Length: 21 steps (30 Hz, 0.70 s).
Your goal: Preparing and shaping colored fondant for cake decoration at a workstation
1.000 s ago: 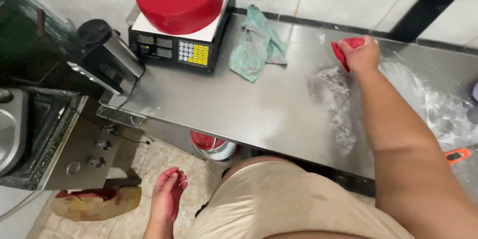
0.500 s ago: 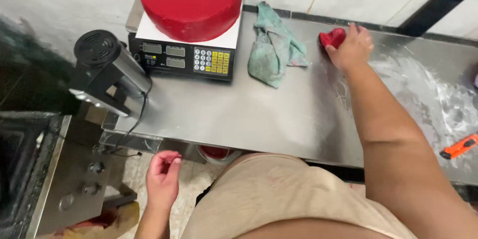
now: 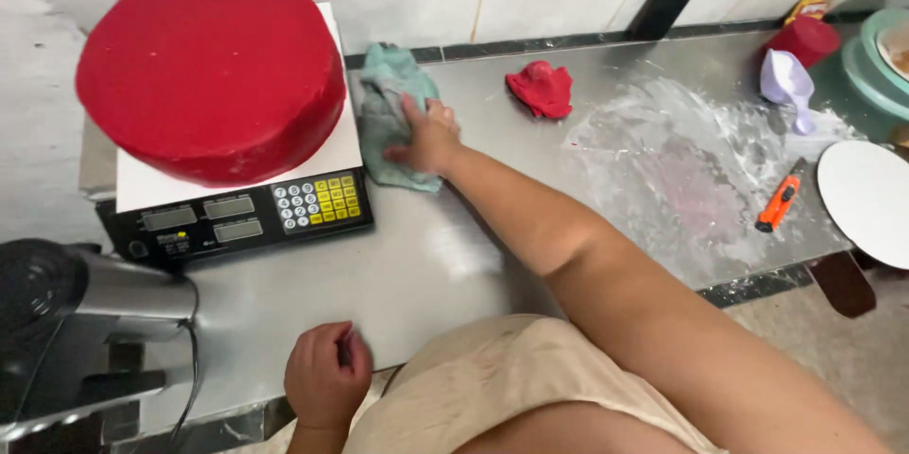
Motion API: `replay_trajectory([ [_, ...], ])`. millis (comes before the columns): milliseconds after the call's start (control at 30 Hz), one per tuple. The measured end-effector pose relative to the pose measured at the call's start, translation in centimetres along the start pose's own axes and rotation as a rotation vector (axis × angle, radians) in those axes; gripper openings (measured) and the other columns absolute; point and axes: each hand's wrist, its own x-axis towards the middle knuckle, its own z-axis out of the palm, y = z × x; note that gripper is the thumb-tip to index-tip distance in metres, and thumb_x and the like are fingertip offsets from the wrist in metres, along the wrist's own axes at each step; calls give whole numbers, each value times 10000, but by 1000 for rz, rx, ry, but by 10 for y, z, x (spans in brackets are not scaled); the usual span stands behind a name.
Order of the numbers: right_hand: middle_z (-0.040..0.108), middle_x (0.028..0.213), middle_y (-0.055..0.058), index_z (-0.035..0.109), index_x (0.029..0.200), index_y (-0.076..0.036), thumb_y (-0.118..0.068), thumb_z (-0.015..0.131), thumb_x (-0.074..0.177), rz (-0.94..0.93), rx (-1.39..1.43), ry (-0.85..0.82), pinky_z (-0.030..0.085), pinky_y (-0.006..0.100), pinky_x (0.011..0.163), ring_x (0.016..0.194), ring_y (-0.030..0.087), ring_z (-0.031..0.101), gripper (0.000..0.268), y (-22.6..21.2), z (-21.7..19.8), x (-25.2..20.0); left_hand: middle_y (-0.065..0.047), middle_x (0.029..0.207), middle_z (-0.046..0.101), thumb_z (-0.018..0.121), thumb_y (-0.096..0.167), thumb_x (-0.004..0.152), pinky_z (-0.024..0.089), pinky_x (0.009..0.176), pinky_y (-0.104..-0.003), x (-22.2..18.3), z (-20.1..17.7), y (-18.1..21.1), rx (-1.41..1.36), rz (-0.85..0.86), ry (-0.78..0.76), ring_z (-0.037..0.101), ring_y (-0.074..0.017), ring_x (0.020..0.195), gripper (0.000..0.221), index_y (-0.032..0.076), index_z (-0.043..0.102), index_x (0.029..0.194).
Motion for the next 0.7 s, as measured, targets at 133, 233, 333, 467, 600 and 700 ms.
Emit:
replay_trajectory([
  [133, 554, 1442, 160, 537, 1435, -196, -447, 843, 804, -317, 416, 256, 381, 459, 1075, 1346, 317, 507, 745, 61, -20, 33, -36, 944, 727, 682, 178, 832, 550, 767, -385, -5, 1, -3, 61, -39, -7, 669, -278, 863, 168, 109, 727, 978],
  [233, 423, 1517, 141, 573, 1393, -246, -512, 839, 774, -77, 1, 418, 265, 634, 1090, 1427, 362, 311, 725, 105, -82, 19, -30, 912, 722, 687, 176, 799, 549, 772, -379, -9, 9, -8, 85, -4, 28, 668, -261, 839, 174, 112, 729, 955],
  [333, 411, 1434, 197, 503, 1460, -258, -532, 854, 763, 86, -65, 304, 296, 599, 1063, 1299, 426, 337, 827, 162, -83, 19, -17, 909, 717, 685, 182, 738, 544, 794, -394, -17, 16, -19, 95, -20, 3, 658, -269, 831, 243, 128, 720, 972],
  [467, 614, 1155, 131, 610, 1273, -227, -454, 846, 753, 26, 317, 392, 479, 431, 930, 1050, 341, 612, 614, 213, -53, 47, -20, 962, 715, 704, 300, 669, 553, 794, -393, -13, 19, -26, 83, -151, -110, 665, -283, 894, 366, 179, 727, 1014],
  [600, 707, 970, 79, 662, 1074, -149, -331, 895, 759, -51, 687, 461, 552, 351, 664, 785, 205, 667, 432, 166, -81, -29, 64, 911, 727, 739, 241, 753, 525, 749, -279, 28, -2, -5, -119, -478, -236, 686, -136, 779, 171, 224, 756, 922],
  [700, 684, 691, -35, 655, 852, -190, -277, 897, 769, -395, 747, 361, 492, 265, 556, 562, 85, 639, 270, 116, -103, -141, -124, 1216, 733, 706, -11, 839, 544, 930, -299, 59, 20, 7, -805, -548, -272, 694, -206, 1016, 387, 22, 629, 1216],
])
